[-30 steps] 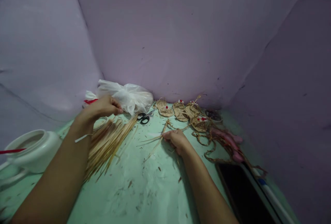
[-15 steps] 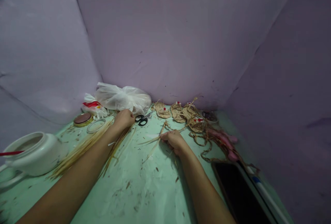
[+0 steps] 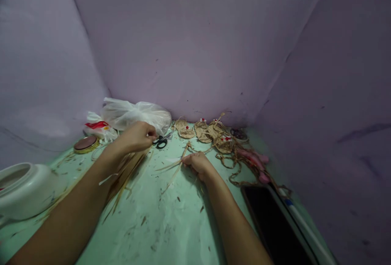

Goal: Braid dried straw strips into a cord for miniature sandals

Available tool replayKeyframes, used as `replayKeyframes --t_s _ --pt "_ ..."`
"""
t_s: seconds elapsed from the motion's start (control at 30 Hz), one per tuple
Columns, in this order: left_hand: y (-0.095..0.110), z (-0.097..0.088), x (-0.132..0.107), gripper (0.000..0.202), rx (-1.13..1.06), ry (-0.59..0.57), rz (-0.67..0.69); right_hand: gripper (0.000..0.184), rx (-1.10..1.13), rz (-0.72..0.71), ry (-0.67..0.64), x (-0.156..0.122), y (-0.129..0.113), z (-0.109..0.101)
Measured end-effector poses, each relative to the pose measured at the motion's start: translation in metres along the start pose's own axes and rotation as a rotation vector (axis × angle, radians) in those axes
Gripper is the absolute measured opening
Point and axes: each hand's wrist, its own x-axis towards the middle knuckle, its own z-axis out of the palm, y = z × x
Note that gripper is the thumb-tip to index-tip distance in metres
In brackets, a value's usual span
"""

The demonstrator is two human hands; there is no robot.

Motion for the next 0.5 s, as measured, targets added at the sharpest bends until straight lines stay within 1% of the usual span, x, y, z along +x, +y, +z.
replayKeyframes --t_s 0.07,0.13,0.2,0.27,0.3,0.37,0.43,0.5 --pt "0.013 0.017 0.001 0.015 -0.039 -0.057 -0.004 0.01 0.015 -0.008 -0.003 0.001 0.001 0.0" --pt "0.021 0.042 0.004 0.014 -0.12 -0.124 -0.005 0.009 0.024 -0.016 0.003 0.001 0.001 0.0" --pt "0.025 0.067 0.008 0.013 -0.234 -0.201 -0.01 0.008 0.023 -0.02 0.014 0.0 0.0 0.0" --pt "0.026 0.084 0.01 0.012 -0.387 -0.309 -0.064 0.006 0.018 -0.026 0.02 -0.001 -0.001 0.0" --pt "0.025 0.088 0.011 0.011 -0.467 -0.361 -0.096 0.006 0.015 -0.03 0.021 -0.001 -0.001 0.001" --pt "0.024 0.092 0.012 0.01 -0.603 -0.446 -0.156 0.005 0.016 -0.028 0.02 0.0 -0.002 0.001" --pt "0.023 0.09 0.011 0.012 -0.688 -0.505 -0.212 0.006 0.025 -0.006 0.022 0.0 -0.003 0.001" --pt "0.022 0.089 0.009 0.015 -0.726 -0.54 -0.276 0.009 0.028 0.021 0.025 0.0 -0.003 0.001"
